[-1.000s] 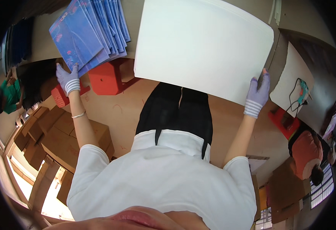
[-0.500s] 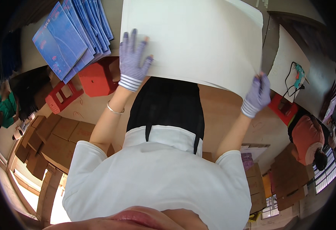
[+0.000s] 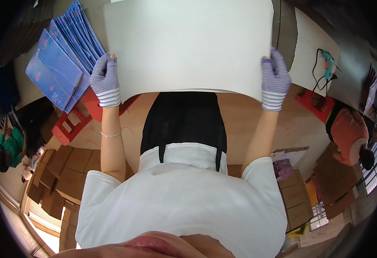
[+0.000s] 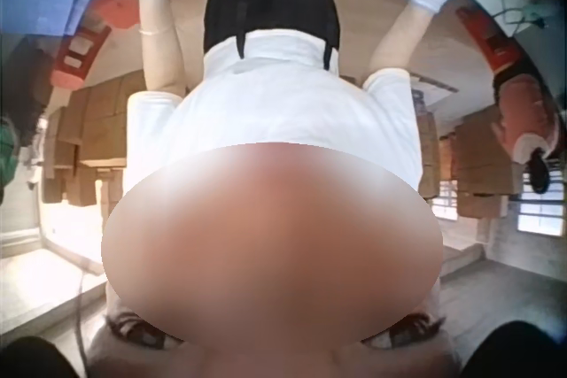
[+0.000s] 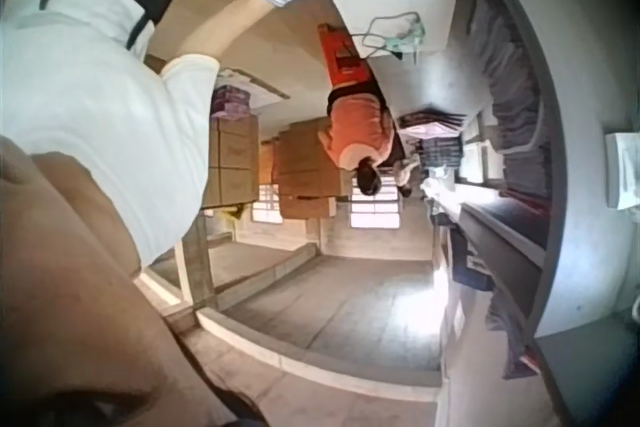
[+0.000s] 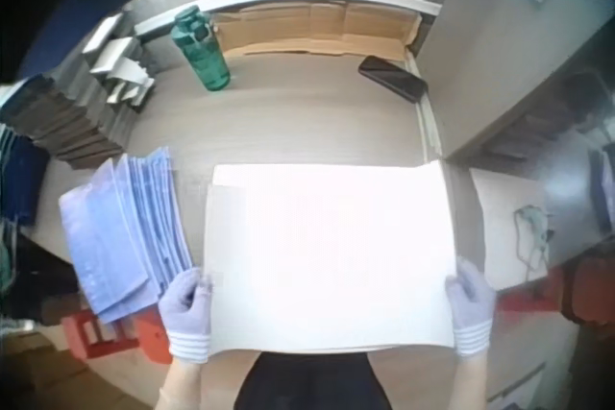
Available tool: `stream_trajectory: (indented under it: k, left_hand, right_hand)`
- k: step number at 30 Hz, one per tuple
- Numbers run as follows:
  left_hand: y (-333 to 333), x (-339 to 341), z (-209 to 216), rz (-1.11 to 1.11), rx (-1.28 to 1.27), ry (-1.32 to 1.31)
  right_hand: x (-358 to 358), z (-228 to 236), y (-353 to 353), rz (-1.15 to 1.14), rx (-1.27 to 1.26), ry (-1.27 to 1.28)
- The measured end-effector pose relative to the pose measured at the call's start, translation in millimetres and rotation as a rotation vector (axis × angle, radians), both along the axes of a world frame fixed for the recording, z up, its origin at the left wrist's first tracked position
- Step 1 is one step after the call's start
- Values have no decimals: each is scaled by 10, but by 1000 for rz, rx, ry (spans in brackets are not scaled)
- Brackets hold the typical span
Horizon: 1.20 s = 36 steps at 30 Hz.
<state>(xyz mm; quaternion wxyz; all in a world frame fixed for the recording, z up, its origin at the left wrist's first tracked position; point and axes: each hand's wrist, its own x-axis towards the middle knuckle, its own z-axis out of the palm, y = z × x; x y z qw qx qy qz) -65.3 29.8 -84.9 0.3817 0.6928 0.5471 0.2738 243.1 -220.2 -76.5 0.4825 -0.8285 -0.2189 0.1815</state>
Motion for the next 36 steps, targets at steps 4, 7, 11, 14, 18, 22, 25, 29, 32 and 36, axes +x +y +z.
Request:
stream_trajectory:
  k: [4, 7, 11, 14, 18, 22, 25, 29, 32, 36]
  left_hand:
    - [-109, 323, 92, -476, 396, 67]
    - [-269, 594, -65, -543, 381, 125]
    - [-352, 834, -224, -649, 411, 291]
    - [-324, 873, -392, -679, 433, 363]
    - [-292, 863, -454, -709, 446, 375]
    - [-273, 811, -482, -696, 444, 359]
    - [-244, 768, -497, -694, 446, 338]
    - [-236, 731, -506, -689, 439, 329]
    - [-228, 725, -495, -689, 444, 326]
    - [-228, 713, -523, -690, 444, 327]
  right_hand:
    - [-235, 147, 383, 445, 65, -162]
    - [-388, -149, 591, 390, 143, -88]
    - [-508, -382, 786, 394, 5, -309]
    - [-536, -533, 856, 392, -132, -478]
    - [-509, -621, 839, 499, -247, -594]
    - [-481, -636, 830, 555, -293, -606]
    - [-478, -615, 838, 571, -322, -616]
    - [-541, -603, 894, 564, -408, -628]
    - [-559, -630, 913, 557, -428, -673]
    - [-529, -659, 903, 523, -326, -618]
